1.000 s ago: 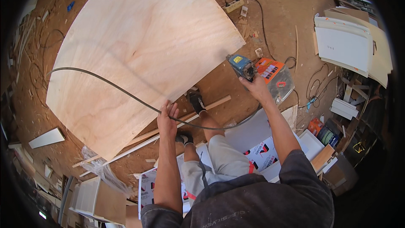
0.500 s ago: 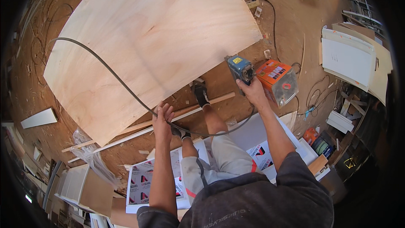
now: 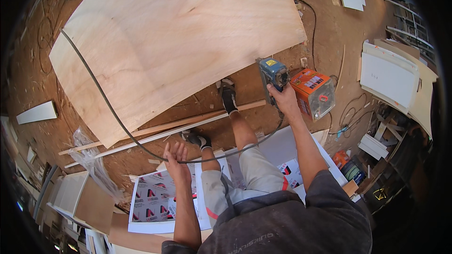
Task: The person constructs a wooden component by using a nail gun to attach wooden strips to the edges of a plywood sheet and uses a pencil to mark the board for alignment.
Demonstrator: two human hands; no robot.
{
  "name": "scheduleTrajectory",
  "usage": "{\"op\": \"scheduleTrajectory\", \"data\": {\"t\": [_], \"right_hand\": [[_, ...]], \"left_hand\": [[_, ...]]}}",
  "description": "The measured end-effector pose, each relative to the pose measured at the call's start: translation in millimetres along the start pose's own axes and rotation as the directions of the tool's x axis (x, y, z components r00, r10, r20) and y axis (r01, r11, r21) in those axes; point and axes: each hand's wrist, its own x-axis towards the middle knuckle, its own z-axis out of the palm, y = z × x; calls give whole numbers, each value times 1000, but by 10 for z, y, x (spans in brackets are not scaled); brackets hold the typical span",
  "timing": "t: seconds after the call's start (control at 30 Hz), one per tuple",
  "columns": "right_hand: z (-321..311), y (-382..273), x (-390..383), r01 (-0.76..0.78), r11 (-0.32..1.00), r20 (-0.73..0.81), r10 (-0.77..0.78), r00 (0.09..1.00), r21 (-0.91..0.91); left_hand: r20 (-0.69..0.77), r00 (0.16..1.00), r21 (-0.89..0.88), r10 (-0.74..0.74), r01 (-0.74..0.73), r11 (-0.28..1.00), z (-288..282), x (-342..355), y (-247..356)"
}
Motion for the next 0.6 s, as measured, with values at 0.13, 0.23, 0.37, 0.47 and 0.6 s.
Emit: {"op": "scheduleTrajectory", "data": {"t": [0.13, 0.23, 0.37, 0.47, 0.6], "right_hand": [[105, 59, -24, 57, 996, -62, -53, 997, 66], [116, 7, -50, -39, 999, 23, 40, 999, -21], [285, -100, -168, -55, 998, 20, 54, 998, 41], [474, -115, -259, -31, 997, 18, 30, 999, 74], [662, -173, -360, -42, 995, 40, 38, 998, 96]], "left_hand": [[-2, 1000, -13, -1, 1, 1000, -128, -44, -48], [-29, 1000, -32, 3, -4, 999, -182, -33, -51], [-99, 994, -67, 39, -46, 997, -293, -30, 11], [-142, 988, -80, 55, -67, 995, -451, -46, 101], [-177, 982, -65, 62, -74, 995, -674, -69, 192]]}}
